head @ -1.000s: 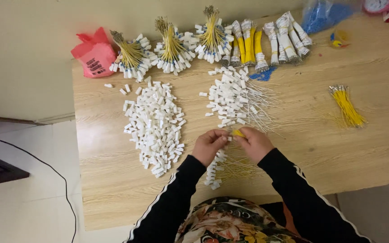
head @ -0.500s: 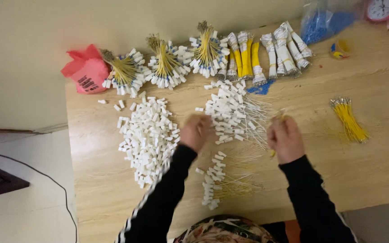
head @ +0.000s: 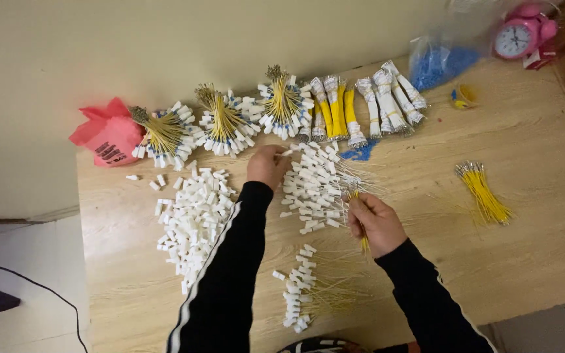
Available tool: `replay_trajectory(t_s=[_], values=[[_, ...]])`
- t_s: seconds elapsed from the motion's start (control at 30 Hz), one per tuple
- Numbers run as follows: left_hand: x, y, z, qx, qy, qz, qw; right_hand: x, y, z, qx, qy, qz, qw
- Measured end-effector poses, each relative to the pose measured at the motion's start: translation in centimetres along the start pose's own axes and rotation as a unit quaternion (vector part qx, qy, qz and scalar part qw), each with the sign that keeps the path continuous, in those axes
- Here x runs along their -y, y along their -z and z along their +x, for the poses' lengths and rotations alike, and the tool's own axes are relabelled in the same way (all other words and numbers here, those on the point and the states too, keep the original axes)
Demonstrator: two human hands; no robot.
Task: Assembling small wire components by attaching white plastic connectors to yellow wires
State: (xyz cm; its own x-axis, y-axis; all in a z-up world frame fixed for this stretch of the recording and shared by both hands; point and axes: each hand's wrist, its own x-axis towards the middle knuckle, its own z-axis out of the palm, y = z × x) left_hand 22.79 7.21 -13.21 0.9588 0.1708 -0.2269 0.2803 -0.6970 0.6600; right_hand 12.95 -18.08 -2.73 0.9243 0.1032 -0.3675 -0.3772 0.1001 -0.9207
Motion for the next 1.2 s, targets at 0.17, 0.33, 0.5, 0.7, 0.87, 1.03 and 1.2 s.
replay_trajectory(t_s=[0.17, 0.33, 0.5, 0.7, 0.87, 1.03, 1.2], values=[[-2.5, 4.1, -8.2, -0.084, -0.046, -0.2, 0.975, 1.0, -0.8, -1.3, 0.033, 0.018, 0.007, 0.999], [-6.6, 7.7, -18.0, -0.084, -0.084, -0.407, 0.906, -0.1, -2.4, -3.4, 0.061, 0.027, -0.008, 0.998], [-7.4, 5.7, -22.4, -0.039, -0.06, -0.483, 0.873, 2.7, -3.8, -6.1, 0.103, 0.138, -0.143, 0.975], [-7.4, 5.8, -24.1, -0.024, -0.062, -0.526, 0.848, 3.9, -4.2, -8.3, 0.132, 0.152, -0.208, 0.957], [-7.1, 4.8, -25.0, -0.016, -0.057, -0.534, 0.843, 3.2, -3.9, -9.4, 0.155, 0.106, -0.154, 0.97], [-7.2, 4.0, -25.5, -0.019, -0.061, -0.527, 0.847, 3.2, -3.9, -9.8, 0.152, 0.093, -0.114, 0.977], [-7.3, 3.5, -25.5, -0.015, -0.06, -0.523, 0.85, 1.6, -2.5, -8.5, 0.146, 0.132, -0.165, 0.966]])
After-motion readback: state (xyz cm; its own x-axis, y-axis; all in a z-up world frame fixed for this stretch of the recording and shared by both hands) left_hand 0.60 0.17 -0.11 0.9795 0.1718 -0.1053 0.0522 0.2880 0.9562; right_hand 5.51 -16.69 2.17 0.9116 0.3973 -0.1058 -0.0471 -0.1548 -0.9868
